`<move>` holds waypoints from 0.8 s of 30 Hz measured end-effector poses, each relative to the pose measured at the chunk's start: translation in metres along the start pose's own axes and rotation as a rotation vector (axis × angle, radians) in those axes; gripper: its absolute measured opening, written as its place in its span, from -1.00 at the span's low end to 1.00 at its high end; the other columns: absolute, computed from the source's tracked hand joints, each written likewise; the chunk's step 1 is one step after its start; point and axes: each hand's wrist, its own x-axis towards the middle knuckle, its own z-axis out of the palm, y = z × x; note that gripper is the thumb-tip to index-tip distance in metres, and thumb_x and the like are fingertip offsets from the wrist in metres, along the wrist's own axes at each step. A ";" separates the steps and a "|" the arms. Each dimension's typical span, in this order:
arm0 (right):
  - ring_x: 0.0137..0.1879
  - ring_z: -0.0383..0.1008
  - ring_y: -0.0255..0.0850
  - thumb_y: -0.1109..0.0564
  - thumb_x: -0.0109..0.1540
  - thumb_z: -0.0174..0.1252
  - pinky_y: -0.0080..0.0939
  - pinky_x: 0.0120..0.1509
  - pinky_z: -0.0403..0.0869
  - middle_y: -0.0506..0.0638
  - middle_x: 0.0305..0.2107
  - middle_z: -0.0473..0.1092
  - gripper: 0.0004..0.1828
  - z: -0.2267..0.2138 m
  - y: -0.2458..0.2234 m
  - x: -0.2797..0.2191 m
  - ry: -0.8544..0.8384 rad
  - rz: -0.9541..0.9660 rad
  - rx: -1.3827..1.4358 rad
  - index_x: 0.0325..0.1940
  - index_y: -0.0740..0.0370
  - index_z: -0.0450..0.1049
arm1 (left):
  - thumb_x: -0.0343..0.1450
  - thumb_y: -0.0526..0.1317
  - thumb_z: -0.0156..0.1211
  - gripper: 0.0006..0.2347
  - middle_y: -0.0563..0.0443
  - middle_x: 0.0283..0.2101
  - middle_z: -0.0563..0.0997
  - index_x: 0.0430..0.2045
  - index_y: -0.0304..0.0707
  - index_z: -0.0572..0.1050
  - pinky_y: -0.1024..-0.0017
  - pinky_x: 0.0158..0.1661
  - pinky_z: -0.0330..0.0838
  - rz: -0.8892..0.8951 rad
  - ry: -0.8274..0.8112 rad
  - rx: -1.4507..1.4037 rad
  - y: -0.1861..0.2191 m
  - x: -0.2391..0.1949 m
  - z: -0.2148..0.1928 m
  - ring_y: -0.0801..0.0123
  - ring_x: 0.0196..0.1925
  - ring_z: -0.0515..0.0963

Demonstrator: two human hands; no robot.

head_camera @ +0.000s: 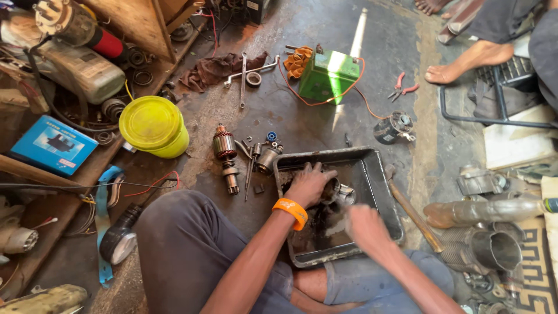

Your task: The person scrubs a cylindrical mechanical part with a brush inside a tray of dark liquid. The person rotates the part to clean different sides and repeatedly dips the brush into the liquid.

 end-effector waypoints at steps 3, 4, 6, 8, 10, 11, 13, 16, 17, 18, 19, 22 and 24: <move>-0.21 0.63 0.20 0.14 0.37 0.00 0.09 -0.14 0.57 0.38 -0.35 0.52 -0.70 0.007 0.002 -0.007 -0.028 0.134 0.031 0.04 0.28 0.58 | 0.35 -0.50 0.10 -0.41 -0.36 0.40 0.24 0.29 0.14 0.36 -0.15 0.19 0.37 0.016 -0.003 0.006 0.004 -0.001 0.006 -0.46 0.38 0.25; -0.24 0.61 0.23 0.13 0.35 0.03 0.14 -0.15 0.54 0.37 -0.38 0.54 -0.71 0.011 -0.003 -0.013 -0.069 0.212 0.215 0.01 0.29 0.59 | 0.34 -0.51 0.11 -0.40 -0.37 0.41 0.21 0.29 0.14 0.35 -0.17 0.19 0.36 0.026 -0.001 0.011 0.005 -0.002 0.007 -0.46 0.38 0.24; -0.28 0.58 0.28 0.10 0.30 0.09 0.23 -0.16 0.49 0.36 -0.46 0.57 -0.72 0.012 -0.009 -0.014 -0.131 0.341 0.579 -0.04 0.29 0.62 | 0.31 -0.53 0.13 -0.36 -0.33 0.42 0.20 0.30 0.15 0.33 -0.17 0.19 0.35 0.025 -0.021 0.023 0.004 0.003 0.001 -0.45 0.39 0.22; -0.34 0.62 0.16 0.10 0.29 0.11 0.16 -0.20 0.52 0.28 -0.45 0.60 -0.73 0.012 -0.010 -0.015 -0.088 0.338 0.549 -0.05 0.27 0.61 | 0.26 -0.54 0.14 -0.31 -0.25 0.41 0.22 0.30 0.16 0.30 -0.14 0.21 0.36 -0.012 -0.100 0.030 0.002 0.003 -0.001 -0.43 0.42 0.20; -0.34 0.64 0.10 0.12 0.27 0.11 0.09 -0.20 0.53 0.27 -0.43 0.59 -0.73 0.018 -0.010 -0.021 -0.020 0.254 0.462 -0.04 0.26 0.62 | 0.27 -0.56 0.12 -0.31 -0.29 0.43 0.19 0.31 0.16 0.30 -0.16 0.20 0.35 0.032 -0.025 0.037 0.001 -0.005 0.004 -0.46 0.41 0.19; -0.32 0.63 0.10 0.15 0.26 0.11 0.06 -0.19 0.53 0.30 -0.42 0.57 -0.72 0.016 -0.003 -0.021 0.036 0.166 0.377 -0.03 0.25 0.64 | 0.28 -0.57 0.11 -0.31 -0.32 0.44 0.17 0.32 0.16 0.30 -0.17 0.20 0.35 0.060 0.013 0.041 0.002 -0.005 0.005 -0.47 0.40 0.19; -0.27 0.62 0.10 0.19 0.23 0.11 0.02 -0.15 0.53 0.33 -0.40 0.56 -0.71 0.016 0.002 -0.014 0.071 0.103 0.266 -0.04 0.26 0.65 | 0.28 -0.56 0.10 -0.30 -0.33 0.43 0.15 0.33 0.17 0.27 -0.17 0.17 0.36 0.034 0.000 0.018 0.007 -0.003 0.009 -0.46 0.40 0.19; -0.23 0.65 0.14 0.20 0.21 0.11 0.04 -0.10 0.54 0.31 -0.40 0.57 -0.73 0.015 0.007 -0.007 0.003 0.219 0.348 -0.07 0.29 0.62 | 0.33 -0.54 0.05 -0.33 -0.33 0.45 0.14 0.34 0.21 0.27 -0.16 0.12 0.43 0.039 0.021 0.028 0.013 -0.002 0.016 -0.46 0.39 0.23; -0.24 0.66 0.16 0.17 0.25 0.09 0.06 -0.10 0.54 0.31 -0.41 0.59 -0.73 0.018 0.003 -0.003 -0.026 0.285 0.491 -0.06 0.30 0.61 | 0.36 -0.54 0.03 -0.35 -0.32 0.46 0.14 0.34 0.22 0.27 -0.15 0.11 0.45 0.042 0.031 0.046 0.010 -0.004 0.016 -0.46 0.39 0.24; -0.24 0.67 0.18 0.15 0.29 0.07 0.08 -0.10 0.54 0.30 -0.42 0.60 -0.73 0.017 0.001 0.000 -0.057 0.350 0.634 -0.05 0.31 0.59 | 0.35 -0.54 0.03 -0.34 -0.34 0.45 0.15 0.35 0.21 0.26 -0.14 0.10 0.46 0.059 0.056 0.054 0.010 -0.003 0.018 -0.46 0.37 0.26; -0.23 0.68 0.16 0.16 0.28 0.07 0.07 -0.10 0.55 0.31 -0.41 0.59 -0.73 0.022 -0.007 0.003 -0.031 0.311 0.605 -0.04 0.32 0.58 | 0.34 -0.55 0.02 -0.34 -0.37 0.44 0.15 0.35 0.20 0.26 -0.13 0.09 0.47 0.076 0.072 0.069 0.006 -0.005 0.018 -0.47 0.36 0.28; -0.18 0.65 0.15 0.16 0.28 0.09 0.06 -0.07 0.54 0.33 -0.38 0.56 -0.73 0.030 -0.014 -0.004 0.048 0.255 0.436 -0.03 0.32 0.59 | 0.35 -0.53 0.03 -0.32 -0.35 0.40 0.23 0.39 0.18 0.22 -0.12 0.08 0.49 0.040 0.036 0.073 0.001 -0.011 0.030 -0.46 0.30 0.36; -0.13 0.57 0.24 0.14 0.31 0.09 0.10 -0.02 0.49 0.37 -0.36 0.53 -0.73 0.033 -0.005 -0.011 0.088 0.276 0.191 -0.01 0.25 0.63 | 0.34 -0.50 0.04 -0.32 -0.38 0.39 0.24 0.41 0.16 0.19 -0.14 0.06 0.49 0.028 0.053 0.068 0.006 -0.009 0.048 -0.46 0.24 0.41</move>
